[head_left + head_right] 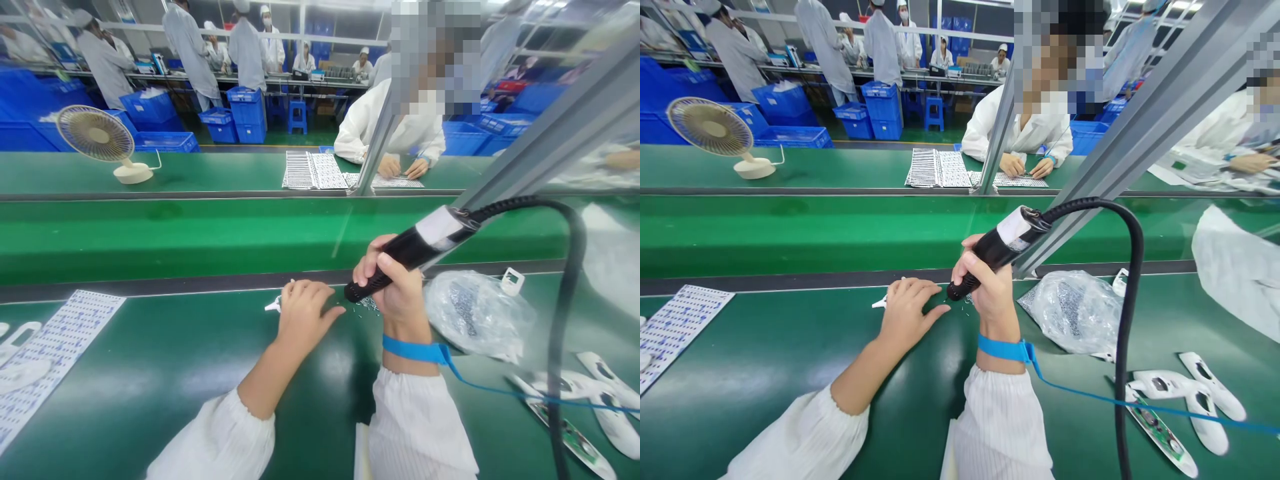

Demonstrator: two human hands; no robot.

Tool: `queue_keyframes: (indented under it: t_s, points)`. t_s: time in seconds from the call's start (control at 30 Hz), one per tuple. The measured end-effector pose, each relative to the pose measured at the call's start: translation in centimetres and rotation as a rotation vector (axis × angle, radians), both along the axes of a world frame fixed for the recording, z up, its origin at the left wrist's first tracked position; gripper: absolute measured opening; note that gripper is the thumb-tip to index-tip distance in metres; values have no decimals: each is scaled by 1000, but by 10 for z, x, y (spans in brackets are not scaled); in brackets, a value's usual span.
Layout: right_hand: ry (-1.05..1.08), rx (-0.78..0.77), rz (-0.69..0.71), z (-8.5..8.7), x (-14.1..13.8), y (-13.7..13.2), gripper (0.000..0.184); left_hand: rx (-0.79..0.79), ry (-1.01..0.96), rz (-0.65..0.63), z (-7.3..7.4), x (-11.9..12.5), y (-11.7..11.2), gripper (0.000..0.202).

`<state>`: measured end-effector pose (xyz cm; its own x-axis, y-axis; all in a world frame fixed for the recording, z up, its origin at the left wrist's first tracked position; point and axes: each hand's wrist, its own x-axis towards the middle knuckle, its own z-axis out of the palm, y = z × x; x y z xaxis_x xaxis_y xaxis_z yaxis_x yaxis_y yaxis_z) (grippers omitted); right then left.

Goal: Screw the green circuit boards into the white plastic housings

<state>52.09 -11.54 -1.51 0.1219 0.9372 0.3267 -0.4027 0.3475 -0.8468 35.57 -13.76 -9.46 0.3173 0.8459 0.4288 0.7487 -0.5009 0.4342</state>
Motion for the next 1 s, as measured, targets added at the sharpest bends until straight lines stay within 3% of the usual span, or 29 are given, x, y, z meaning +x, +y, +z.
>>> queue_keyframes:
  t_s: [0.13, 0.23, 0.4, 1.0]
  points:
    - [-12, 8, -57, 6, -13, 0, 21, -33, -2, 101, -5, -49, 4, 30]
    - [-48, 24, -101, 7, -27, 1, 20, -103, -42, 5, -15, -67, 7, 19]
    - [-138, 8, -82, -2, -46, 3, 20, -125, -112, -139, -24, -59, 7, 11]
    - [-255, -67, -27, -12, -62, 6, 21, -158, -120, -157, -19, -55, 6, 7]
